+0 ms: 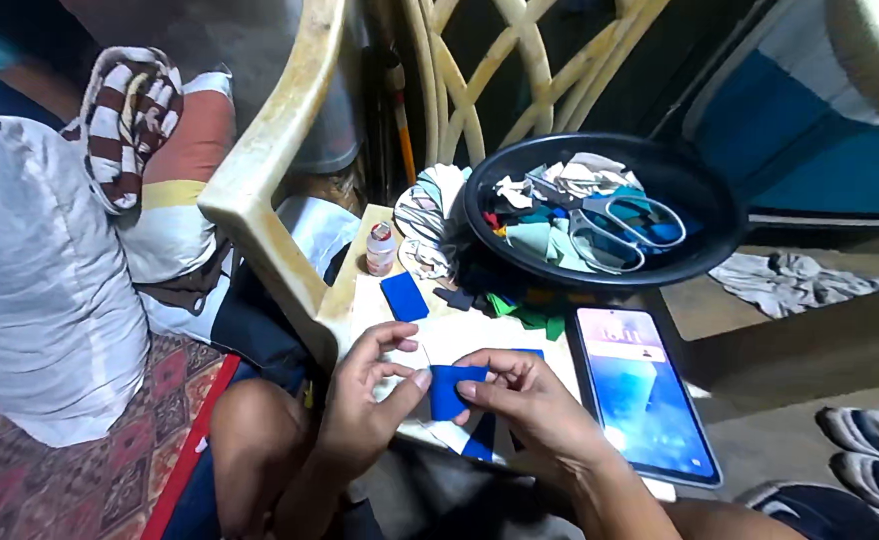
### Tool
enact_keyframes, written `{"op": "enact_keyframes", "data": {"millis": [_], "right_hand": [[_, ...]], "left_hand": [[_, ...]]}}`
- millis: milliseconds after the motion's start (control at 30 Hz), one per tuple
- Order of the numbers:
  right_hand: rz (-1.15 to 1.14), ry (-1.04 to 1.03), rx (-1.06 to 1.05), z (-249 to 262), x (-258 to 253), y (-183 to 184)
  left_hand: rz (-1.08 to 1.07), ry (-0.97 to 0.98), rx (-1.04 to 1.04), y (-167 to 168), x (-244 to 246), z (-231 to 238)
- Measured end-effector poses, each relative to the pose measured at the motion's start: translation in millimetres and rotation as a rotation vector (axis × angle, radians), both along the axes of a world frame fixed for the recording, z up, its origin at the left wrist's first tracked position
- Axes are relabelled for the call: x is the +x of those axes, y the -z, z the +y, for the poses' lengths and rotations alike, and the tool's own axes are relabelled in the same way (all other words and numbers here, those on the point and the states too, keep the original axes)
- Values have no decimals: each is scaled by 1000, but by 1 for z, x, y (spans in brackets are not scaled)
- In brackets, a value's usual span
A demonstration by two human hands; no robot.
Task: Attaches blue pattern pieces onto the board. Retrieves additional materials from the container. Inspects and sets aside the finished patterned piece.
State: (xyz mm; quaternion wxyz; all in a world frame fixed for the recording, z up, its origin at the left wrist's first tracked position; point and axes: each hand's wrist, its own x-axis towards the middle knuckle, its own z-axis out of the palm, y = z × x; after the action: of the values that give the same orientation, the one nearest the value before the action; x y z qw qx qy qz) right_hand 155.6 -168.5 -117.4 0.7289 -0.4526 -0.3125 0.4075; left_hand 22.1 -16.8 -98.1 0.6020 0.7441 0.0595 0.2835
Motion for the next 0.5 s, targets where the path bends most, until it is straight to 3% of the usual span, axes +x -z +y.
{"op": "enact_keyframes", "data": {"millis": [100,167,333,500], "right_hand": [[-80,-89,-15,-7,5,-2],[-170,-56,-62,-11,6,-4],[-412,155,-234,-11,7,1],[-489,185,-333,-8,6,5]], "left_hand": [[163,181,-216,-1,0,-2],[218,156,-279,-2,-2,-7],[249,67,-256,7,-7,-7],[352,46,-243,11,-12,-11]]}}
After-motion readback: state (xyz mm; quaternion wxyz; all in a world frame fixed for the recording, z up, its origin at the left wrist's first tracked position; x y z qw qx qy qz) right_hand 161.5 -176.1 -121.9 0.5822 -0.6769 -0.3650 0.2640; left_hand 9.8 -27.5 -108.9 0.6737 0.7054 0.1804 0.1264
